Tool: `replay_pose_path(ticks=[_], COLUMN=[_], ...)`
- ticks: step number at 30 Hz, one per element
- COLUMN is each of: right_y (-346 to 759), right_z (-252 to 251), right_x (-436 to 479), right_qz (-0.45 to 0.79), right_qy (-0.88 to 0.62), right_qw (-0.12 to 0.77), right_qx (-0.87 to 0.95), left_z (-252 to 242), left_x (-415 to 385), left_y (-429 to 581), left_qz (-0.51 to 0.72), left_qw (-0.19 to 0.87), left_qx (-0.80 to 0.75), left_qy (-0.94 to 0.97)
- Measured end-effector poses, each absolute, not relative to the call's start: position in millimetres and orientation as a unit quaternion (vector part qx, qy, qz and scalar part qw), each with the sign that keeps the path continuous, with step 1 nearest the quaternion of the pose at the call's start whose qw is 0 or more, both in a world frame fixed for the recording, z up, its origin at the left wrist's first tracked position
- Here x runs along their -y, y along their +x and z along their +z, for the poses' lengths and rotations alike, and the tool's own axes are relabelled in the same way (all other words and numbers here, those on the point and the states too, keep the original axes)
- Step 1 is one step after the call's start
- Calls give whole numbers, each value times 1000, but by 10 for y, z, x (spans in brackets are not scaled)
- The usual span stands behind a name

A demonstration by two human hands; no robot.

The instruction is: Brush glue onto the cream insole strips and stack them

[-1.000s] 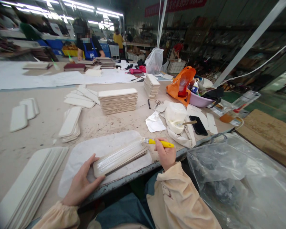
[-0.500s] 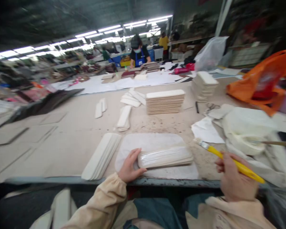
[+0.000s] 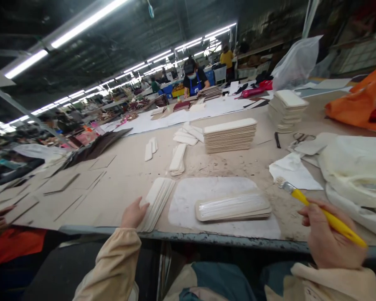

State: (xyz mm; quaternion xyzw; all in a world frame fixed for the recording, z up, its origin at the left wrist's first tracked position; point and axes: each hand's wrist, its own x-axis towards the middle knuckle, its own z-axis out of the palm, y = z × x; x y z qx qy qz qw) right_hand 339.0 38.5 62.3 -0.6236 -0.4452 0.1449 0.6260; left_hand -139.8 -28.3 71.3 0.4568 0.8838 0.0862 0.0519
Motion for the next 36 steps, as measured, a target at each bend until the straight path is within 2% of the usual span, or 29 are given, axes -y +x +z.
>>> replay_pose_path(ticks=[6,13,16,19,23,26,28,32,36], right_y=[3402,3439,3431,3373,3209,3086,3054,3111,3189], right_z=[589,460,438,465,504,508,502,485,445], right_x=[-378,-400,-373,-345,-283,-209,-167,-140,-195], right_qz=[149,130,125,160,257,355,385,292,208], right_qy=[-605,-601,-568,-516,-460,-395,-386,-516,-596], right_qw=[629,641,668,695,688,681,655,600,590], right_qx=[466,459,465,475,499,504,524,537,504], left_z=[653,714,854,1048,1205,1137,1030,811,635], left_x=[381,434,500,511,435,351,297,249,333], left_y=[-1383,-1313,-1309,-1190,-606,48,441,891,884], left_qz=[47,97,183,335,364,325,318,317,315], left_qw=[41,-39,-75,-85,95,252,311,394,539], left_qx=[-895,-886,-871,-806,-722,-644,-617,-612,-565], left_qy=[442,452,449,480,581,645,649,608,540])
